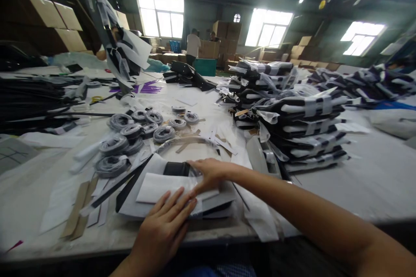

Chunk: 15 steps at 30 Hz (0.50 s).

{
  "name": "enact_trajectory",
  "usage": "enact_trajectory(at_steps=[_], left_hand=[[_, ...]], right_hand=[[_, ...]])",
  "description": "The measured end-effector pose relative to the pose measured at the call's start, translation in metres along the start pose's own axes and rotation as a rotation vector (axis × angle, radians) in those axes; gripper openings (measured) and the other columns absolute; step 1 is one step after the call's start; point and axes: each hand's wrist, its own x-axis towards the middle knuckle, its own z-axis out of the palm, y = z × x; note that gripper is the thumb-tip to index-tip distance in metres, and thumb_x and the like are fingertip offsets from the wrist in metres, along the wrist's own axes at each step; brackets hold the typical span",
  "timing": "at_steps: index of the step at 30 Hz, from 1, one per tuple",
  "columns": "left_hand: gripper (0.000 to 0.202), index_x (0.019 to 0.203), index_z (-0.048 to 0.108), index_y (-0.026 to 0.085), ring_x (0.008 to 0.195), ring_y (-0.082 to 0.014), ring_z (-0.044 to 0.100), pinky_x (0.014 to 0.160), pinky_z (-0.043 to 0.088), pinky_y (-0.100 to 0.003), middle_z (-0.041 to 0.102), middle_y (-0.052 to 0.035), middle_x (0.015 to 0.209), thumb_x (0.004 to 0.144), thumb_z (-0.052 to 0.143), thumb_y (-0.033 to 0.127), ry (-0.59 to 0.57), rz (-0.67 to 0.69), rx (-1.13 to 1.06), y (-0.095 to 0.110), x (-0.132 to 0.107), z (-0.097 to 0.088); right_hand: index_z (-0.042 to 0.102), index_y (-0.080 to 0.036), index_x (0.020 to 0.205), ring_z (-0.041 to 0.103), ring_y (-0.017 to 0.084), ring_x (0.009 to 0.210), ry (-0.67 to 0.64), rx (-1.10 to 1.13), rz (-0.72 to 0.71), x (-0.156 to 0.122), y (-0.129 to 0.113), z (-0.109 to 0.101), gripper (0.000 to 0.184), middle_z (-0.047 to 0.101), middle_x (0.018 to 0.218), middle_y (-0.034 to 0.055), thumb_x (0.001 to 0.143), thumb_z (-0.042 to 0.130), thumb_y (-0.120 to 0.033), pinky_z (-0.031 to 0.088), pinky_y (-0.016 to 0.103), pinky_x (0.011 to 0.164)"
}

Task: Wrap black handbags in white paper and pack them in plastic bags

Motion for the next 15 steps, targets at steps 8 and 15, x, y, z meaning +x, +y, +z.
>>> enact_trajectory(at_steps=[8,15], left_hand=[[0.043,0.132,0.061,0.023,0.126,-0.0219,0.058,0.109,0.041,-0.038,0.062,0.0013,0.137,0.092,0.048,0.015,0.012,0.005,0.009,-0.002,0.001,0.0],[0.043,0.134,0.059,0.024,0.126,-0.0239,0.059,0.106,0.047,-0.041,0.061,0.0013,0.138,0.094,0.047,0.016,-0.012,0.004,-0.007,-0.002,0.003,-0.002]], right_hand=[[0.066,-0.023,0.13,0.067,0.027,0.108,-0.033,0.219,0.038,0.024,0.015,0.017,0.065,0.074,0.117,0.0032,0.073,0.075,-0.052,0.047,0.027,0.092],[0.076,-0.02,0.113,0.071,0.024,0.098,0.131,0.215,0.051,0.026,0.009,0.013,0.032,0.077,0.109,0.0043,0.092,0.056,-0.033,0.051,0.028,0.087]])
